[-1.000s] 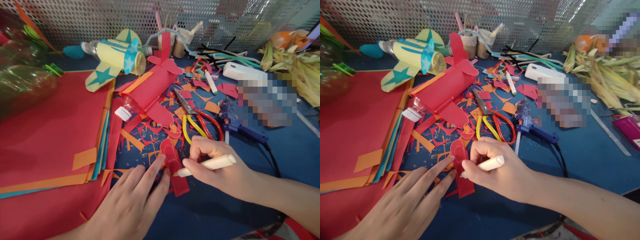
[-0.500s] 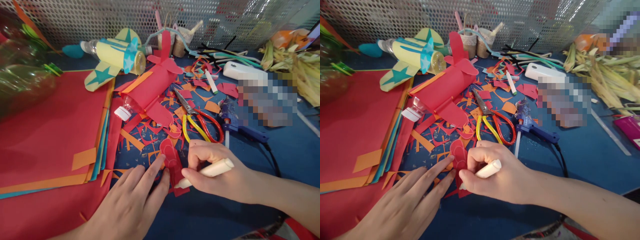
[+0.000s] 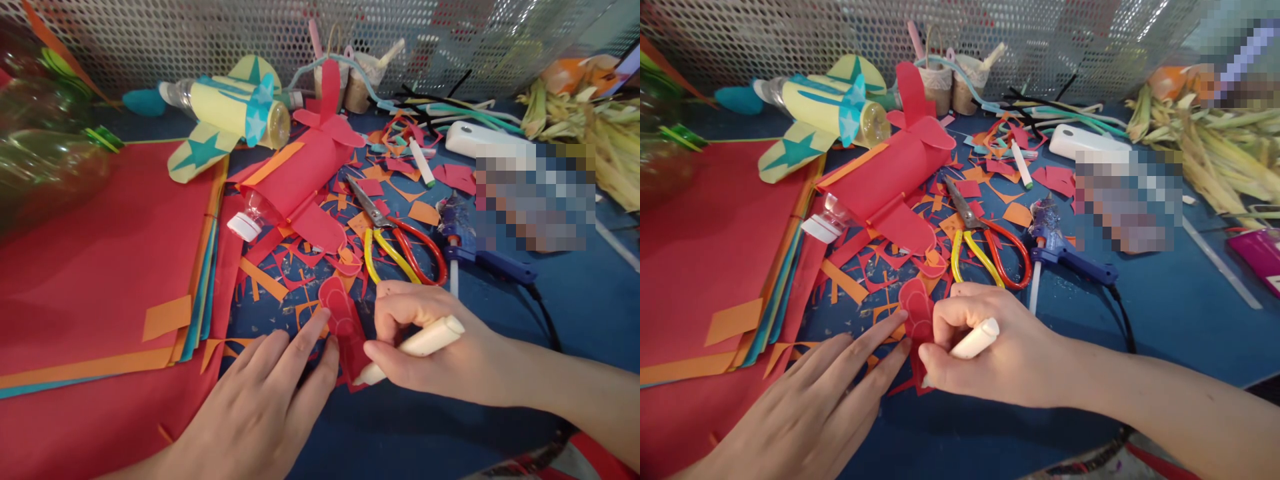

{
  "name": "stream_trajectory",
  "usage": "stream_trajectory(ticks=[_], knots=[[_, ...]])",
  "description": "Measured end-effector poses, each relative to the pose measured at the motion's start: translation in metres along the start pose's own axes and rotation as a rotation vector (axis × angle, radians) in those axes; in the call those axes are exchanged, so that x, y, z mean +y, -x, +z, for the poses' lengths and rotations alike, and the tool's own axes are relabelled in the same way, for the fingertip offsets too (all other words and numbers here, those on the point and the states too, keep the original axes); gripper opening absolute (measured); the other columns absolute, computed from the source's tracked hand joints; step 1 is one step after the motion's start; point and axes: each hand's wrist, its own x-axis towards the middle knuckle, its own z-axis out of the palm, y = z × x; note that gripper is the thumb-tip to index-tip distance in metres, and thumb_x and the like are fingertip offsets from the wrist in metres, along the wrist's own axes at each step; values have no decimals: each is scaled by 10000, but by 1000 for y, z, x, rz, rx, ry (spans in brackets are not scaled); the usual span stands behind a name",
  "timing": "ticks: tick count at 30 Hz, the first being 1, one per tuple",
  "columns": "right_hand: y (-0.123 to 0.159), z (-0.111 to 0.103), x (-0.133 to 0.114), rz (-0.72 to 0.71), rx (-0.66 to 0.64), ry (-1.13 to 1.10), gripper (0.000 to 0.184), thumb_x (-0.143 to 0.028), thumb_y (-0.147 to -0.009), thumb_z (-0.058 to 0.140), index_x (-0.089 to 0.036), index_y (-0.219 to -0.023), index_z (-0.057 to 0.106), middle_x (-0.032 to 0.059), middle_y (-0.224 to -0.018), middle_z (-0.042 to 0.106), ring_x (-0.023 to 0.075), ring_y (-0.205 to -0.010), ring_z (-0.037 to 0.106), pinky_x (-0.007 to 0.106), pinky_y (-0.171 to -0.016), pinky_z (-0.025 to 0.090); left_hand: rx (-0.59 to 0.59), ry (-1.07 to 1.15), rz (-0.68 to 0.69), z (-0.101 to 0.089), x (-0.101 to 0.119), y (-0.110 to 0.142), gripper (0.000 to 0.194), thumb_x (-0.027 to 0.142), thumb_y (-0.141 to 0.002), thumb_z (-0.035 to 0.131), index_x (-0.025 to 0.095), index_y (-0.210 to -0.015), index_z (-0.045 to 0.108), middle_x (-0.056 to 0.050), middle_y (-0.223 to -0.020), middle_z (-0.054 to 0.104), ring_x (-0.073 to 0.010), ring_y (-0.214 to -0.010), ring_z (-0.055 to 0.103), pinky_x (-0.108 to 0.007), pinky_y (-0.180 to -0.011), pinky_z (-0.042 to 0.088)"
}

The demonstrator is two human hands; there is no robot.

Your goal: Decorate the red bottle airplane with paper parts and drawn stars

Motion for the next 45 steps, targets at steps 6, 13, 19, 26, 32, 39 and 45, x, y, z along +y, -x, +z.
stream_trajectory(ticks=[6, 13, 19, 26, 32, 39, 45], knots=[[-1, -1, -2, 3, 4, 1, 290, -124, -770, 608, -190, -569, 409, -70, -531, 464, 72, -531, 423, 191, -497, 324, 1, -1, -4, 0, -1, -1, 481, 11, -858, 327, 167, -1267, 525, -106, -1289, 567, -273, -1075, 547, -418, -858, 469], [-2, -2, -4, 115, 168, -119, 295, -113, -778, 510, -206, -548, 350, -71, -513, 390, 68, -452, 353, 200, -424, 282, -19, -4, 4, 1, 0, 1, 473, 33, -856, 389, 145, -1305, 488, -153, -1384, 451, -305, -1103, 503, -442, -861, 472], [-6, -4, -4, 160, 234, -142, 297, -147, -791, 490, -218, -546, 339, -76, -481, 357, 69, -422, 331, 203, -395, 264, -45, 4, 8, 1, -2, 2, 486, 39, -857, 368, 156, -1315, 480, -148, -1408, 434, -310, -1086, 514, -453, -846, 485], [-5, -3, -3, 141, 234, -100, 295, -148, -805, 492, -215, -558, 346, -76, -491, 370, 65, -428, 327, 200, -397, 259, -34, -16, 2, 2, -1, 2, 490, 31, -851, 368, 157, -1309, 487, -141, -1396, 458, -304, -1064, 535, -451, -841, 488], [-6, -3, -1, 134, 207, -48, 301, -138, -795, 499, -212, -547, 346, -70, -491, 395, 69, -436, 334, 207, -406, 258, -51, -7, 17, 1, -2, 1, 487, 28, -858, 360, 153, -1309, 494, -136, -1385, 493, -302, -1086, 555, -459, -852, 496], [-3, -3, 0, 55, 159, 30, 316, -101, -767, 509, -208, -541, 316, -57, -510, 410, 91, -507, 376, 216, -487, 324, -42, -2, 21, 0, -2, -1, 491, 10, -850, 344, 154, -1288, 515, -130, -1334, 544, -294, -1059, 581, -447, -828, 511], [0, -3, -2, 36, 109, 27, 309, -100, -769, 507, -211, -552, 317, -56, -510, 420, 96, -512, 381, 219, -485, 321, -23, 4, 2, 0, -1, -1, 471, 13, -862, 345, 157, -1276, 518, -131, -1340, 529, -290, -1064, 568, -442, -832, 499]])
